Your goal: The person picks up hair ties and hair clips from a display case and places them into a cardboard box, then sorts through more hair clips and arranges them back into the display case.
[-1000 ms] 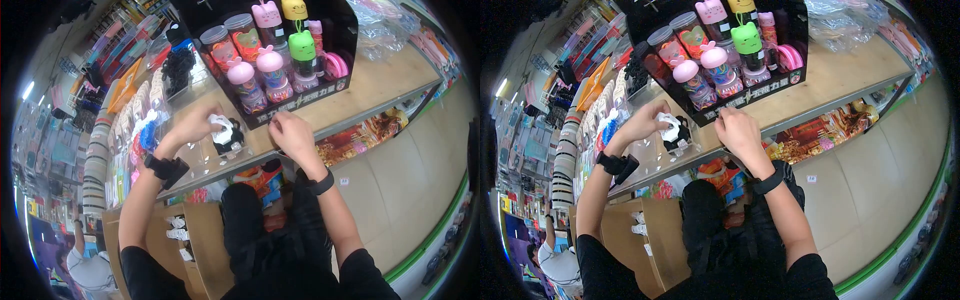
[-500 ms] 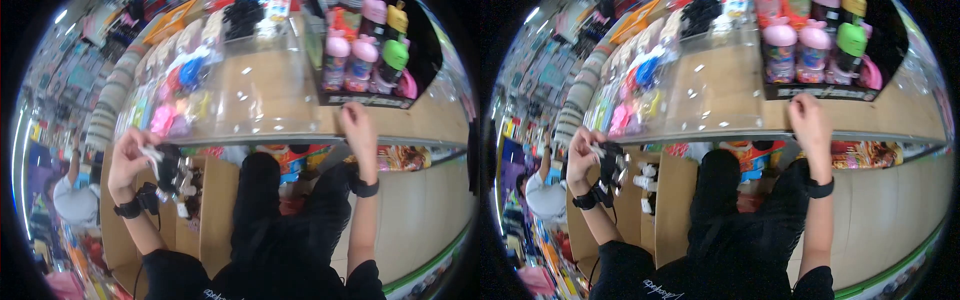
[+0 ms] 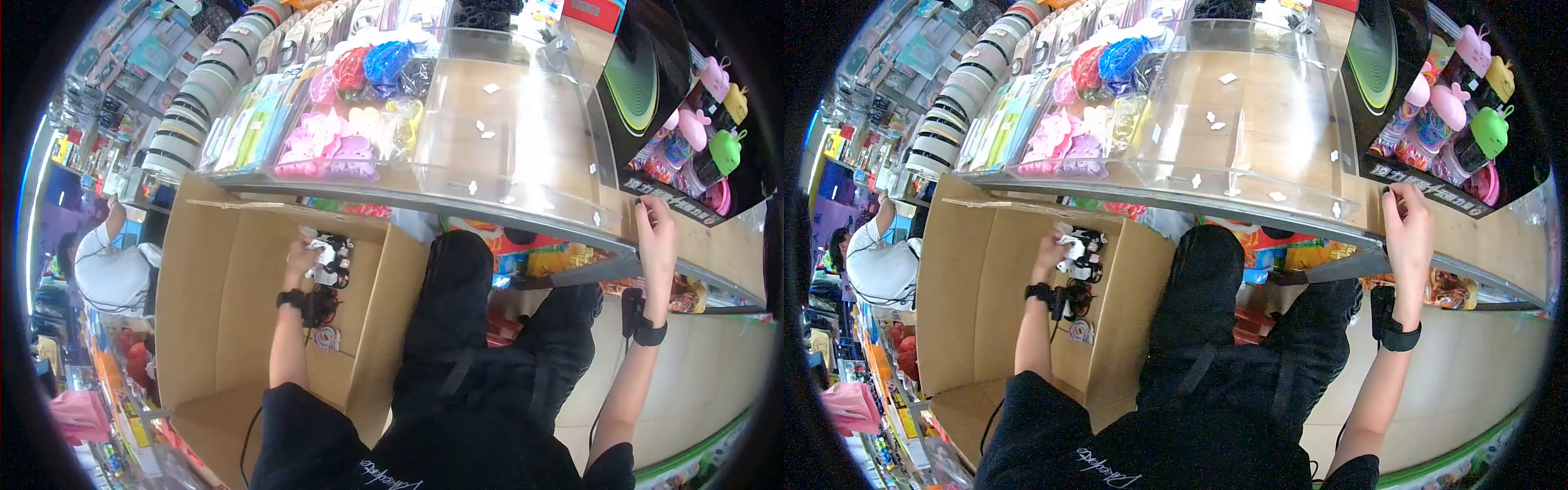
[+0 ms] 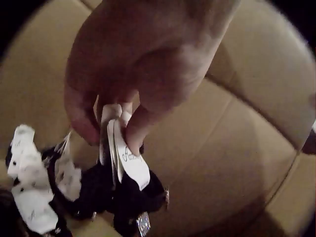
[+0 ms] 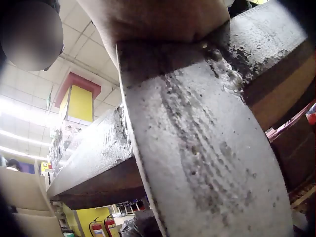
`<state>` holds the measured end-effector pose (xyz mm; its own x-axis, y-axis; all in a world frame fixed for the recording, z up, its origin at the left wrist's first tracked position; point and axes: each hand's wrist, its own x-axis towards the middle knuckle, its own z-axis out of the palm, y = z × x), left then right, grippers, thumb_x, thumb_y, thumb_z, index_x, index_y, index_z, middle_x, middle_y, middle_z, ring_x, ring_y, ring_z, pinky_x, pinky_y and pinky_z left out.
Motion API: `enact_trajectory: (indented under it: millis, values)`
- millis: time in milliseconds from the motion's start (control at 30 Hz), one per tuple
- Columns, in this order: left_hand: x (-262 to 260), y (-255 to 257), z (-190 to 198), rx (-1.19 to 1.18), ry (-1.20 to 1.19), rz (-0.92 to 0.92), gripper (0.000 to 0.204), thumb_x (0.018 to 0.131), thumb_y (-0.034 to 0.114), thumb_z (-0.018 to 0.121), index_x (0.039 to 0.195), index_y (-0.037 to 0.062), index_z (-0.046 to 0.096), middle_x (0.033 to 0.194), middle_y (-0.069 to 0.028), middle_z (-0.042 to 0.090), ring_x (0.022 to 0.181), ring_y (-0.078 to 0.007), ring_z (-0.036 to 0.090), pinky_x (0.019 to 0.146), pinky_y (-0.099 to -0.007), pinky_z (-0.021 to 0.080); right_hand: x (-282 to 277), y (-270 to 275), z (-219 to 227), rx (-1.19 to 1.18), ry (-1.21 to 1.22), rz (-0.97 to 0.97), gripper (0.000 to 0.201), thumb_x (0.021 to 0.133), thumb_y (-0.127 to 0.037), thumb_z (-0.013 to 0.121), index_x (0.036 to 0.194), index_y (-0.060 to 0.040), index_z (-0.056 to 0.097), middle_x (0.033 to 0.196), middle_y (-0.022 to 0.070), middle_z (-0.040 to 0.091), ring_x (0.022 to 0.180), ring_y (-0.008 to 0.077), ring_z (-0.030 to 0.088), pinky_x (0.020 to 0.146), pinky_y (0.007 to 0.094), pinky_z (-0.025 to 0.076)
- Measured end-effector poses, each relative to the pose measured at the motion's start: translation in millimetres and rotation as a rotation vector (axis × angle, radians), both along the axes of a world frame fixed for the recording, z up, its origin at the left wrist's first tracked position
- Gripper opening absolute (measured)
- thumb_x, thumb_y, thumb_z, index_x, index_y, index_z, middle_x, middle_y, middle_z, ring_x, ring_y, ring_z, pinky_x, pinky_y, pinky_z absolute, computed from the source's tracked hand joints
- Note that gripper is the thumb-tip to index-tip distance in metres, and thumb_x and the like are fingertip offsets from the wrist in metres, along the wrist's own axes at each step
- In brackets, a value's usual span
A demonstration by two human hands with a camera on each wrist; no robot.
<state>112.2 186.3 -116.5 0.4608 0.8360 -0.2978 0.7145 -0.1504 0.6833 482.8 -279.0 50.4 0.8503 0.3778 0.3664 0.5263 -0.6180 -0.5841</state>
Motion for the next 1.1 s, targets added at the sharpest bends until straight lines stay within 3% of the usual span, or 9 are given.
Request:
enact_trajectory:
  millis: [33, 67, 100, 300, 633, 700, 933, 1067, 1100]
  values:
    - [5.2, -0.7, -18.5, 0.051, 0.085, 0.059, 0.025, 0.064, 0.005, 0.068, 0.081, 0.0008, 0.051, 0.07, -0.0066, 0.058, 0.064, -0.0152, 0.057, 0.053, -0.031, 0.046, -0.2, 0.3, -0.1, -0.007, -0.003, -0.003, 0.017, 0.082, -0.013, 0.052, 0.089, 0.0018, 0.056, 0.072, 0.0106, 0.055, 0.059, 0.0179, 0.051, 0.058, 0.0288, 0.042]
    - [-14.4, 35.9, -99.4, 0.273, -0.011, -0.079, 0.02, 0.068, 0.006, 0.066, 0.08, -0.0004, 0.052, 0.067, -0.0094, 0.06, 0.056, -0.0167, 0.058, 0.047, -0.0306, 0.045, 0.2, 0.8, -0.2, -0.016, -0.011, -0.003, 0.017, 0.082, -0.013, 0.052, 0.089, 0.0019, 0.056, 0.072, 0.0106, 0.054, 0.059, 0.0175, 0.051, 0.058, 0.0286, 0.042]
    - [-3.0, 30.2, -103.3, 0.147, 0.085, 0.036, 0.028, 0.062, 0.008, 0.067, 0.083, -0.0007, 0.051, 0.077, -0.0174, 0.06, 0.075, -0.0282, 0.06, 0.067, -0.0361, 0.046, 0.3, 0.8, 0.4, -0.025, -0.019, -0.005, 0.017, 0.082, -0.013, 0.052, 0.088, 0.0021, 0.056, 0.072, 0.0107, 0.054, 0.059, 0.0172, 0.051, 0.058, 0.0284, 0.042]
    - [24.6, 16.4, -135.4, 0.314, -0.079, 0.146, 0.027, 0.065, 0.008, 0.062, 0.087, 0.0017, 0.049, 0.082, -0.0206, 0.059, 0.082, -0.0364, 0.057, 0.073, -0.0403, 0.044, 2.6, 0.1, -2.0, -0.022, -0.02, 0.017, 0.017, 0.081, -0.012, 0.053, 0.087, 0.0029, 0.055, 0.07, 0.009, 0.052, 0.058, 0.0142, 0.05, 0.057, 0.0266, 0.041]
    - [51.5, -45.1, -77.4, 0.783, 0.41, 0.216, 0.047, 0.065, 0.011, 0.069, 0.104, 0.0048, 0.044, 0.106, -0.0143, 0.045, 0.102, -0.0338, 0.043, 0.084, -0.0417, 0.039, 1.7, 1.8, 0.2, -0.03, -0.042, 0.018, 0.017, 0.081, -0.013, 0.053, 0.087, 0.0024, 0.056, 0.07, 0.009, 0.052, 0.057, 0.0146, 0.05, 0.057, 0.0269, 0.041]
    - [50.8, -48.9, -65.7, 0.776, 0.401, 0.192, 0.05, 0.065, 0.012, 0.068, 0.106, 0.0043, 0.042, 0.105, -0.0142, 0.045, 0.101, -0.0332, 0.043, 0.083, -0.0434, 0.039, -2.1, 3.1, 5.5, -0.076, 0.04, 0.003, 0.015, 0.083, -0.01, 0.051, 0.087, 0.0041, 0.053, 0.079, 0.0079, 0.05, 0.07, 0.0149, 0.049, 0.066, 0.0256, 0.041]
    - [37.9, -34.5, -41.9, 0.828, -0.223, 0.333, 0.039, 0.068, 0.003, 0.057, 0.103, -0.0043, 0.042, 0.096, -0.0177, 0.042, 0.092, -0.0283, 0.041, 0.084, -0.0367, 0.033, -2.5, 3.1, 2.4, -0.03, -0.085, -0.027, 0.016, 0.08, -0.016, 0.054, 0.085, -0.0009, 0.058, 0.075, 0.012, 0.056, 0.059, 0.0234, 0.055, 0.057, 0.0323, 0.043]
    - [44.2, -79.7, 53.0, 0.437, -0.759, 0.231, 0.021, 0.077, -0.004, 0.049, 0.098, -0.001, 0.045, 0.086, -0.0057, 0.045, 0.079, -0.0124, 0.044, 0.072, -0.0238, 0.037, -5.9, 4.3, 4.7, -0.011, -0.054, -0.055, 0.016, 0.079, -0.017, 0.054, 0.083, -0.0018, 0.059, 0.073, 0.012, 0.055, 0.059, 0.0243, 0.056, 0.056, 0.0338, 0.042]
    - [45.0, -100.3, 85.0, 0.437, -0.662, 0.134, 0.013, 0.08, -0.005, 0.046, 0.092, 0.0012, 0.047, 0.08, -0.0003, 0.046, 0.071, -0.0066, 0.043, 0.064, -0.0188, 0.037, -7.0, 4.9, 6.2, -0.003, -0.045, -0.058, 0.016, 0.079, -0.017, 0.054, 0.083, -0.0018, 0.059, 0.073, 0.0119, 0.055, 0.059, 0.0244, 0.056, 0.056, 0.0338, 0.042]
